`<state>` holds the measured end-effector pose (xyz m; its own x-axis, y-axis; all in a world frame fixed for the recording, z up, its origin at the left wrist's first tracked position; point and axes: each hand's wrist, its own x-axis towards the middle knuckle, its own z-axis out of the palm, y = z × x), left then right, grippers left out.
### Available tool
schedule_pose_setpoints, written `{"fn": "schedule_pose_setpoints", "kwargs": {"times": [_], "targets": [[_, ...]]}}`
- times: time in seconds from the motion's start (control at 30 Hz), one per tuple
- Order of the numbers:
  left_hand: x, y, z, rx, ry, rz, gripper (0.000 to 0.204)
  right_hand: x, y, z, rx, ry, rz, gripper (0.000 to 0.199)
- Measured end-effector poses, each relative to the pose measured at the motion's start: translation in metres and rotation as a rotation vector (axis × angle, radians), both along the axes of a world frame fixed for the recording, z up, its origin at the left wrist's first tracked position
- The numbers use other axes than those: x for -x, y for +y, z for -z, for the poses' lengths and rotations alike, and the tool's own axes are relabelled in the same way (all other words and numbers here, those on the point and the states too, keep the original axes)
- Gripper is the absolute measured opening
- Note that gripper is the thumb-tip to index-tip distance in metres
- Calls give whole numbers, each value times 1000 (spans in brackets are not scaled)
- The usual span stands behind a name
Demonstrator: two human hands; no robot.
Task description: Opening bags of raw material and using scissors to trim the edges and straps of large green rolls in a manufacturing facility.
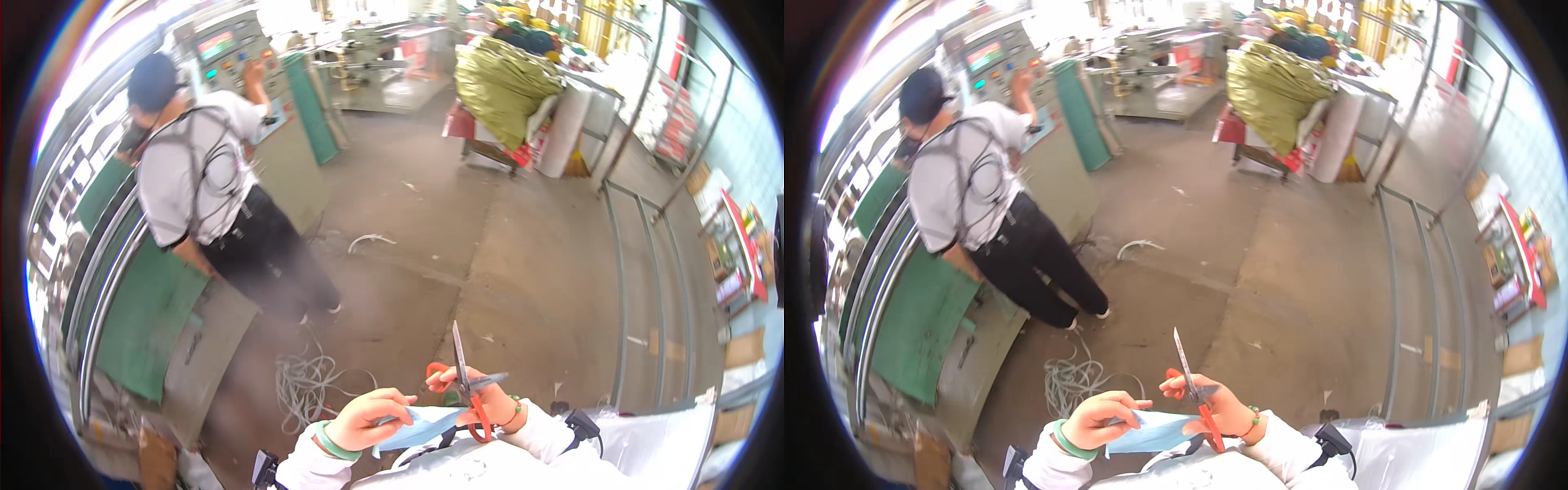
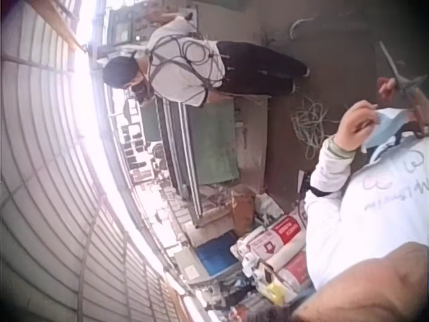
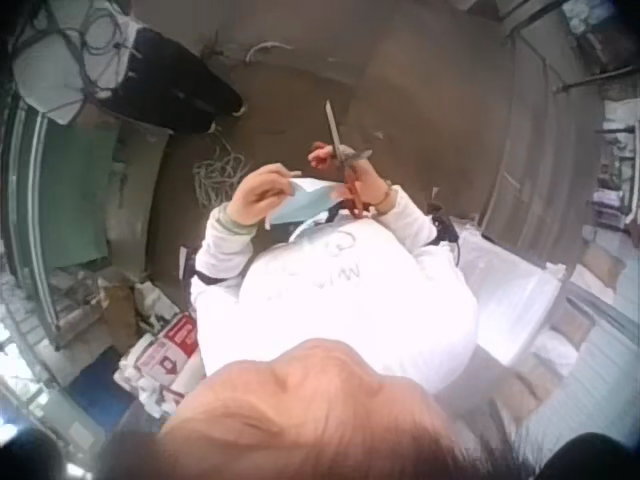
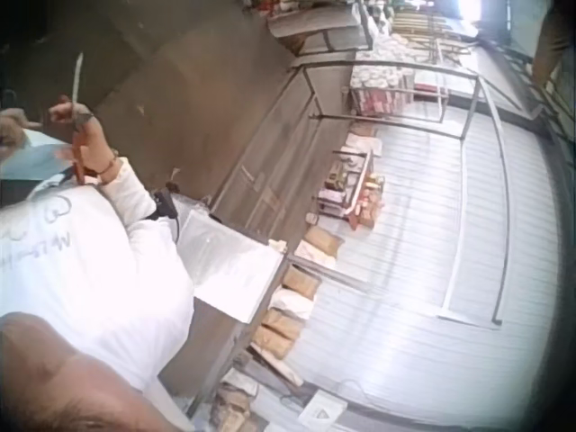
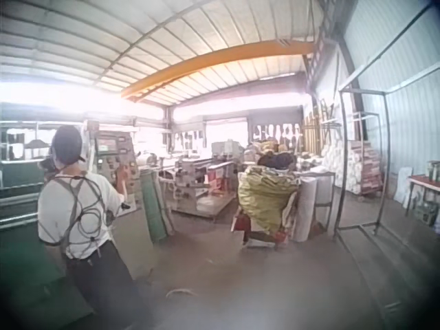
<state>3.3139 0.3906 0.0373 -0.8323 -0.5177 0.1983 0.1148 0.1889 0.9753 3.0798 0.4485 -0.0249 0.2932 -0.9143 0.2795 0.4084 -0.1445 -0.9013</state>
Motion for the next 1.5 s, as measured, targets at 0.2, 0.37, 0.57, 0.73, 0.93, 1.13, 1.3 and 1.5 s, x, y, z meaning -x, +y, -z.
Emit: {"fn": "schedule_pose_setpoints", "kwargs": {"times": [0.2, 0.37, 0.57, 0.73, 0.93, 1.13, 1.3, 1.5], "targets": [[92, -79, -6, 85, 23, 214, 26, 66, -25, 13, -26, 345, 392, 48], [165, -139, 29, -225, 164, 132, 68, 147, -74, 5, 91, 597, 757, 41], [272, -201, 70, -618, 315, 213, 108, 244, -121, -11, -13, 538, 1093, 44], [389, -249, 99, -420, 175, 231, 86, 325, -171, -9, -49, 748, 1327, 42], [530, -328, 105, -553, -55, 175, 25, 425, -206, -15, -86, 945, 1393, 43], [709, -363, 102, 2, 2, 339, 31, 522, -179, -6, -376, 737, 1995, 33], [861, -369, 109, 202, 79, 358, 31, 608, -133, 30, -426, 402, 2132, 28], [1019, -416, 134, -474, -202, 59, 19, 776, -146, 45, -400, 46, 2026, 35]]}}
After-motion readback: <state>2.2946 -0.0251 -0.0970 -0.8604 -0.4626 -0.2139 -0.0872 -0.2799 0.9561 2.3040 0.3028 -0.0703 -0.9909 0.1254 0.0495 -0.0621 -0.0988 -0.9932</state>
